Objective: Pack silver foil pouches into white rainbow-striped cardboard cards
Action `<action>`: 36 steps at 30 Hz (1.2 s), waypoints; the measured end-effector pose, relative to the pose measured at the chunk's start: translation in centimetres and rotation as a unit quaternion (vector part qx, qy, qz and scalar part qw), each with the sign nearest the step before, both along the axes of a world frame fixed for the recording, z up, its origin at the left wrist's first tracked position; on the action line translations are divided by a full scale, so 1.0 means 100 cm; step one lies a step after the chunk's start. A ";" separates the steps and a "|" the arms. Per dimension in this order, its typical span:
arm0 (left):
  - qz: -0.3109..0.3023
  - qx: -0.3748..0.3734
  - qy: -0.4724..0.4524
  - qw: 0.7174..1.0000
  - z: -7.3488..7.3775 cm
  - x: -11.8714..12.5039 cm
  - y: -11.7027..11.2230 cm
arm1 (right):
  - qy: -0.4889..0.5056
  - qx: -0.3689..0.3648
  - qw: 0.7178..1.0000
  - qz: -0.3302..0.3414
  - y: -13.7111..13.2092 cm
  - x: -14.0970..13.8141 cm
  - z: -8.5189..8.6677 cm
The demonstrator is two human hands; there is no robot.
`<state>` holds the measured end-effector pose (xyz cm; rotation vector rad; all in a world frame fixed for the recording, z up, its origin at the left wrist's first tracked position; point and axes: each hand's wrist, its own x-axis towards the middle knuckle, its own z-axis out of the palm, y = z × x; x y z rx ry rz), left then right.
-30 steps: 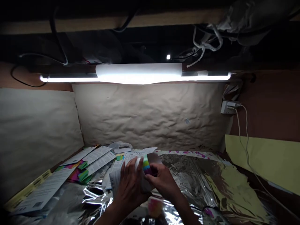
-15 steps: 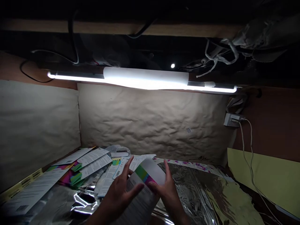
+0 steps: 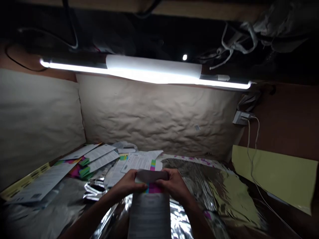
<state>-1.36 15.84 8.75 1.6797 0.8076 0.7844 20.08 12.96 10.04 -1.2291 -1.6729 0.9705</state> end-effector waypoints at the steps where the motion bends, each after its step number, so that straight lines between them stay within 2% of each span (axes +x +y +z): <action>1: 0.006 0.043 0.052 0.998 -0.004 -0.001 0.003 | -0.046 0.012 0.999 -0.001 0.002 0.002 -0.006; 4: 0.009 0.061 0.124 0.990 -0.024 -0.002 0.008 | -0.123 0.013 0.992 -0.004 0.003 0.007 -0.035; 7: -0.006 0.084 0.193 0.977 -0.044 0.000 0.005 | -0.182 0.030 0.983 -0.002 -0.007 0.009 -0.064; 11: -0.022 0.160 0.266 0.950 -0.057 0.004 0.000 | -0.281 0.091 0.955 -0.007 -0.027 0.007 -0.082; 18: -0.058 0.277 0.323 0.903 -0.056 0.005 -0.008 | -0.401 0.155 0.903 -0.019 -0.042 0.004 -0.085; 23: -0.097 0.324 0.320 0.885 -0.053 -0.010 -0.027 | -0.436 0.181 0.882 0.001 -0.049 -0.001 -0.087; 27: -0.135 0.350 0.301 0.877 -0.054 -0.027 -0.049 | -0.437 0.204 0.875 0.037 -0.056 -0.001 -0.090; 30: -0.145 0.356 0.252 0.888 -0.061 -0.035 -0.062 | -0.427 0.213 0.878 0.041 -0.060 0.002 -0.091; 32: -0.147 0.359 0.225 0.894 -0.066 -0.035 -0.068 | -0.421 0.218 0.880 0.035 -0.064 0.004 -0.090; 36: -0.144 0.373 0.228 0.888 -0.071 -0.031 -0.075 | -0.406 0.228 0.885 -0.015 -0.083 0.003 -0.083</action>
